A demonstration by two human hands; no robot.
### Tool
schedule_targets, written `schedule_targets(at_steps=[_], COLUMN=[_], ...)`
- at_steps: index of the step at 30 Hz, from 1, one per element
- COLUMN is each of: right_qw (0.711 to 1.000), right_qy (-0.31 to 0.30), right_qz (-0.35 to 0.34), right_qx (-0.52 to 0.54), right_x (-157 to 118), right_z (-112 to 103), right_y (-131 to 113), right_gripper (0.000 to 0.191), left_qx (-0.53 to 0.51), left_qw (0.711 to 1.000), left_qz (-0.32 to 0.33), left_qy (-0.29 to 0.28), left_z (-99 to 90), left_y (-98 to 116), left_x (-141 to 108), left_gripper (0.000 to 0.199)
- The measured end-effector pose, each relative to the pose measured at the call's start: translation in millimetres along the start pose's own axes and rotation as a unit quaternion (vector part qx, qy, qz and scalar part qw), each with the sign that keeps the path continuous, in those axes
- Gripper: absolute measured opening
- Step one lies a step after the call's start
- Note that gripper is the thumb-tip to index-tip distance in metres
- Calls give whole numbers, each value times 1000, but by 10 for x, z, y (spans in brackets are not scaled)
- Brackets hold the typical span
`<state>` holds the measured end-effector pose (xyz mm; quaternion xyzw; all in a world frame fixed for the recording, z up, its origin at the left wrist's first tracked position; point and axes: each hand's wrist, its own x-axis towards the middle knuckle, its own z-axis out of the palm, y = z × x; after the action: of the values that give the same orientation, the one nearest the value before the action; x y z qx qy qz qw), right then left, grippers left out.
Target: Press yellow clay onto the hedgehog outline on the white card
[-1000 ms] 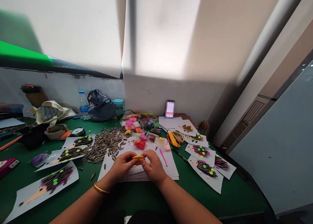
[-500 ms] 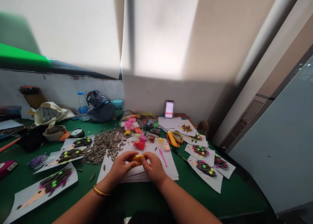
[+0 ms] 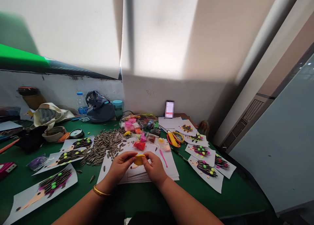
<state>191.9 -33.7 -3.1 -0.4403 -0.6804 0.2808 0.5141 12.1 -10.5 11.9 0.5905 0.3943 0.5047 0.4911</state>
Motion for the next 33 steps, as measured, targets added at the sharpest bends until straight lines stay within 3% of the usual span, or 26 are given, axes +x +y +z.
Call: schedule_targets(at_steps=[6, 11, 15, 23, 33], right_qw=[1000, 1000, 999, 999, 999], right_qy=[-5, 9, 4, 4, 2], right_qz=[-7, -12, -9, -11, -12], right_qx=[-12, -15, -33, -38, -38], right_x=[-4, -4, -5, -1, -1], right_z=[11, 3, -1, 0, 3], right_y=[-27, -37, -47, -68, -64], right_gripper=[23, 23, 22, 18, 18], left_qx=[5, -4, 28, 147, 115], left_qw=[1000, 999, 999, 987, 993], left_qz=[-10, -27, -34, 56, 38], left_qy=[-5, 20, 14, 10, -3], left_z=[0, 2, -4, -29, -9], left_y=[66, 74, 49, 12, 14], left_x=[-6, -1, -1, -27, -43], left_gripper=[22, 35, 29, 17, 23])
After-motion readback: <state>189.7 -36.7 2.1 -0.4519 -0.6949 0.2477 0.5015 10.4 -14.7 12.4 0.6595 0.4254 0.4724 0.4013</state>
